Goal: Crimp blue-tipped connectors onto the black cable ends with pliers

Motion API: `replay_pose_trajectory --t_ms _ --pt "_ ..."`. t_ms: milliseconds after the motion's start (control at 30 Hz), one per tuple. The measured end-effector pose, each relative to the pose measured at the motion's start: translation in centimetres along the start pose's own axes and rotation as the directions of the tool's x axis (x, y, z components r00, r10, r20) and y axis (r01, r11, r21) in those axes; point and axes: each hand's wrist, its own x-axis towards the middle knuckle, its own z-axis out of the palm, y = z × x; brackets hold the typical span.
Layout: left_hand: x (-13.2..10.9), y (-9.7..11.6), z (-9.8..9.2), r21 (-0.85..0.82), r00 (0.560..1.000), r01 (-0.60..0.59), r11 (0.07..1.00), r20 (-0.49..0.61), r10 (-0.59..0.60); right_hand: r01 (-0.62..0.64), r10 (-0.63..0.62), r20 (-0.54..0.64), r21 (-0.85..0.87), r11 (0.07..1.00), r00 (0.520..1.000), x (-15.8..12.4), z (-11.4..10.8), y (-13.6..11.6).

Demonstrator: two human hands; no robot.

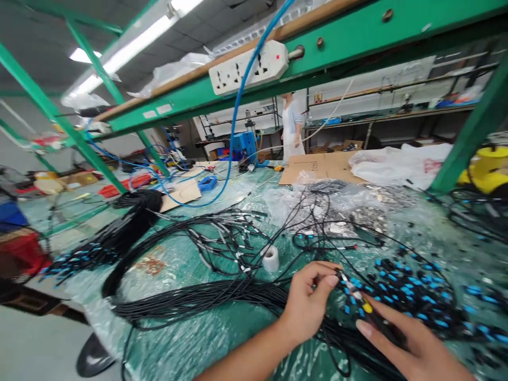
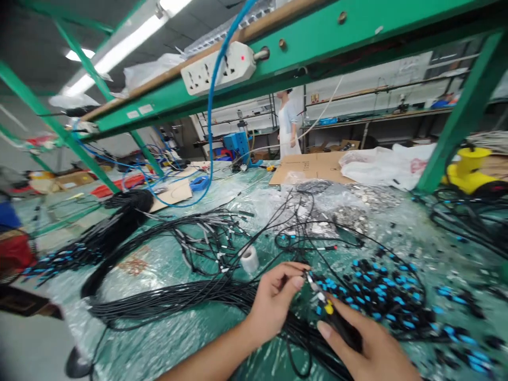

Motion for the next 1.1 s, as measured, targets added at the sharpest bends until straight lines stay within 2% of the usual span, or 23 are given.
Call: replay_pose_trajectory --t_ms 67,100,167,233,267,300,333,400,433,467,500,567,667,800,867,933,1000,1100 --pt "0.2 -0.2 0.0 -0.061 0.999 0.046 0.997 0.007 -0.045 -0.163 0.124 0.220 0.169 0.972 0.968 -0.4 -0.1 -1.9" --pt "0.2 -0.3 0.0 -0.077 0.997 0.070 0.995 0.018 -0.069 -0.237 0.154 0.280 0.292 0.927 0.948 -0.6 -0.2 -2.5" --pt "0.3 -0.4 0.0 -0.099 0.995 0.101 0.990 0.029 -0.098 -0.429 0.193 0.442 0.531 0.731 0.876 -0.9 -0.4 -3.3" --pt "0.3 -0.4 -0.1 -0.108 0.993 0.118 0.987 0.034 -0.115 -0.554 0.162 0.565 0.641 0.531 0.809 -1.2 -0.6 -3.5" --pt "0.3 -0.4 -0.1 -0.106 0.992 0.123 0.987 0.035 -0.120 -0.583 0.144 0.598 0.653 0.483 0.789 -1.2 -0.7 -3.6" --pt "0.2 -0.4 -0.2 -0.101 0.992 0.124 0.987 0.036 -0.121 -0.583 0.144 0.598 0.650 0.487 0.788 -1.3 -0.8 -3.6" --pt "0.2 -0.4 -0.2 -0.091 0.993 0.118 0.989 0.038 -0.115 -0.553 0.161 0.568 0.630 0.545 0.807 -1.3 -0.8 -3.6" --pt "0.3 -0.5 -0.3 -0.057 0.995 0.090 0.994 0.044 -0.087 -0.389 0.183 0.414 0.493 0.778 0.892 -1.2 -0.6 -3.7" --pt "0.3 -0.5 -0.3 -0.035 0.997 0.069 0.997 0.046 -0.068 -0.273 0.164 0.305 0.358 0.893 0.938 -1.1 -0.5 -3.8" --pt "0.3 -0.4 -0.3 -0.013 0.998 0.047 0.999 0.047 -0.047 -0.158 0.120 0.196 0.193 0.968 0.973 -1.1 -0.4 -3.9" --pt "0.3 -0.4 -0.4 0.010 0.998 0.025 1.000 0.048 -0.026 -0.071 0.067 0.106 0.028 0.997 0.992 -1.1 -0.4 -3.9" --pt "0.3 -0.3 -0.4 0.051 0.998 -0.008 0.999 0.057 0.005 0.015 -0.015 0.001 -0.218 0.976 1.000 -1.1 -0.4 -4.0" --pt "0.2 -0.1 -0.5 0.085 0.996 -0.034 0.996 0.086 0.027 0.042 -0.051 -0.019 -0.331 0.943 0.999 -1.0 -0.6 -4.1" --pt "0.2 0.1 -0.6 0.049 0.995 -0.002 0.999 0.098 -0.003 0.039 -0.031 0.060 -0.147 0.988 0.998 -0.9 -1.0 -4.5" --pt "0.3 0.1 -0.6 0.009 0.994 0.026 1.000 0.102 -0.027 -0.029 0.027 0.145 0.010 1.000 0.989 -0.9 -1.2 -4.8" --pt "0.3 0.1 -0.6 -0.028 0.993 0.046 0.999 0.113 -0.043 -0.153 0.099 0.262 0.194 0.969 0.960 -0.9 -1.3 -4.9" --pt "0.3 0.0 -0.6 -0.067 0.992 0.063 0.996 0.118 -0.054 -0.311 0.145 0.392 0.402 0.861 0.908 -1.0 -1.4 -4.6" --pt "0.4 -0.2 -0.5 -0.125 0.991 0.093 0.988 0.112 -0.079 -0.502 0.111 0.559 0.617 0.606 0.822 -1.2 -1.3 -3.8"
